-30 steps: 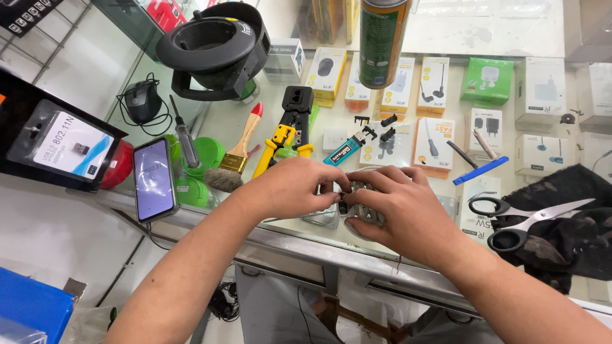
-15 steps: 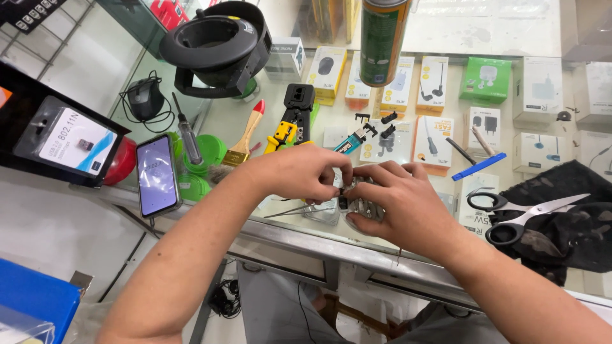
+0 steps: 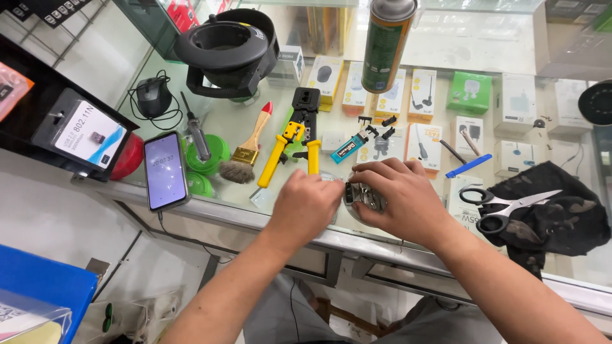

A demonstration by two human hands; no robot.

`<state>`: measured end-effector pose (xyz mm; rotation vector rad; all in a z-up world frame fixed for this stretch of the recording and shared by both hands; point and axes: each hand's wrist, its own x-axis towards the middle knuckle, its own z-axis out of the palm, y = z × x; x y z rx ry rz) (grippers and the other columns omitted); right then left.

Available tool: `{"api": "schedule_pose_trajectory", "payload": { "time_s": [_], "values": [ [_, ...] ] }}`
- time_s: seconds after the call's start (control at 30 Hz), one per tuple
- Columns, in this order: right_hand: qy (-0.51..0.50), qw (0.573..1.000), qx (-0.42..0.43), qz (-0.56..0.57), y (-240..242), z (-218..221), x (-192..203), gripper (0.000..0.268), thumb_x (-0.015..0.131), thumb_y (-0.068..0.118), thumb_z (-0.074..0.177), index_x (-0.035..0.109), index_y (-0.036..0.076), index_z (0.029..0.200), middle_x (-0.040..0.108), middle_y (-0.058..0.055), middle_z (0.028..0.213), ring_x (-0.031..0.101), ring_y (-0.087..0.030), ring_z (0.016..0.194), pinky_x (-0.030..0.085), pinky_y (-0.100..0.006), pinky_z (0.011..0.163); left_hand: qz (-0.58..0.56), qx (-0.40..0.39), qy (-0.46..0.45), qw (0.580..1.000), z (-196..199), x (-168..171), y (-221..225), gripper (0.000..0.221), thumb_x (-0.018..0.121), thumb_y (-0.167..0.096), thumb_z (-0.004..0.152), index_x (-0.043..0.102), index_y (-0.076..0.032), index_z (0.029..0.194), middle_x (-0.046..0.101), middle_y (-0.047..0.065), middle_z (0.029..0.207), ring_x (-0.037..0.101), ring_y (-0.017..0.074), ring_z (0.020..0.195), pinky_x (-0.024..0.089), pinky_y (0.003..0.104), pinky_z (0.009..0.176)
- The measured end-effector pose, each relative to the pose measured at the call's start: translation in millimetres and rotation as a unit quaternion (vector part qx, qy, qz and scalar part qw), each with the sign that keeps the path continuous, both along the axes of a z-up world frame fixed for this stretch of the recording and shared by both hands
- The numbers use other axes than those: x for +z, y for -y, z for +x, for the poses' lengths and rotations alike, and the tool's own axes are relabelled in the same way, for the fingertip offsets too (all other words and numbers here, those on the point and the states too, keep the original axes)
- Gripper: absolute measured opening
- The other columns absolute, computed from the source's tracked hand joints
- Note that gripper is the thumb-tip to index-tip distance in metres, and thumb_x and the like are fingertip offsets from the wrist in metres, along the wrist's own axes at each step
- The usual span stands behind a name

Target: Preparing and crimping wire terminals onto electrical wires using a crimping tool and a lighter for heat shrink tubing.

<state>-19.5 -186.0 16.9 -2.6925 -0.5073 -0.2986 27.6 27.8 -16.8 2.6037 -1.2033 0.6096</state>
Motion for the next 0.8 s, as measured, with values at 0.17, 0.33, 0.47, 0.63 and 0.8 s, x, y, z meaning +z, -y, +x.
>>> {"api": "schedule_pose_trajectory", "payload": {
  "time_s": [0.17, 0.33, 0.47, 0.63, 0.8],
  "values": [
    [-0.040, 0.998, -0.040, 0.038, -10.5, -7.4, 13.9, 0.026, 0.070, 0.039, 0.087, 0.071, 0.028, 0.111, 0.063, 0.007, 0.138, 0.055, -0.022, 0.132, 0.041, -0.047, 0.103, -0.005, 0.003, 0.065, 0.998, -13.3, -3.8, 6.2, 0.012, 0.070, -0.024, 0.097, 0.071, -0.012, 0.099, 0.065, 0.002, 0.062, 0.066, 0.0183, 0.060, 0.050, 0.030, 0.063],
    [-0.120, 0.984, -0.135, 0.012, -28.2, -9.5, 31.9, 0.022, 0.064, 0.039, 0.092, 0.079, 0.026, 0.102, 0.055, 0.002, 0.153, 0.043, -0.026, 0.147, 0.034, -0.053, 0.111, -0.059, -0.003, 0.098, 0.993, -25.4, -5.8, 12.7, 0.010, 0.072, -0.014, 0.093, 0.072, -0.005, 0.098, 0.061, 0.005, 0.058, 0.064, 0.0205, 0.058, 0.046, 0.033, 0.060],
    [-0.164, 0.972, -0.161, 0.042, -29.6, -5.9, 28.3, 0.023, 0.064, 0.033, 0.092, 0.079, 0.028, 0.109, 0.053, 0.003, 0.156, 0.040, -0.026, 0.150, 0.032, -0.057, 0.114, -0.141, 0.013, 0.059, 0.988, -34.8, 2.2, 13.6, 0.010, 0.068, -0.014, 0.095, 0.074, -0.006, 0.098, 0.064, 0.005, 0.063, 0.066, 0.0212, 0.062, 0.046, 0.033, 0.060],
    [-0.136, 0.968, -0.164, 0.134, -29.8, -10.4, 9.9, 0.021, 0.065, 0.027, 0.094, 0.078, 0.027, 0.112, 0.056, 0.003, 0.153, 0.040, -0.025, 0.149, 0.031, -0.056, 0.114, -0.205, 0.013, -0.009, 0.979, -39.4, 5.4, 7.3, 0.013, 0.066, -0.010, 0.094, 0.077, -0.009, 0.102, 0.071, 0.005, 0.075, 0.071, 0.0219, 0.071, 0.050, 0.032, 0.063],
    [-0.096, 0.968, -0.188, 0.138, -32.9, -14.1, 12.9, 0.014, 0.070, 0.024, 0.091, 0.079, 0.019, 0.101, 0.063, -0.003, 0.147, 0.049, -0.031, 0.143, 0.044, -0.051, 0.111, -0.213, 0.046, 0.026, 0.976, -41.6, -4.9, 11.3, 0.009, 0.071, -0.014, 0.095, 0.077, -0.011, 0.100, 0.073, 0.003, 0.075, 0.071, 0.0195, 0.066, 0.050, 0.030, 0.059]
  ]
}}
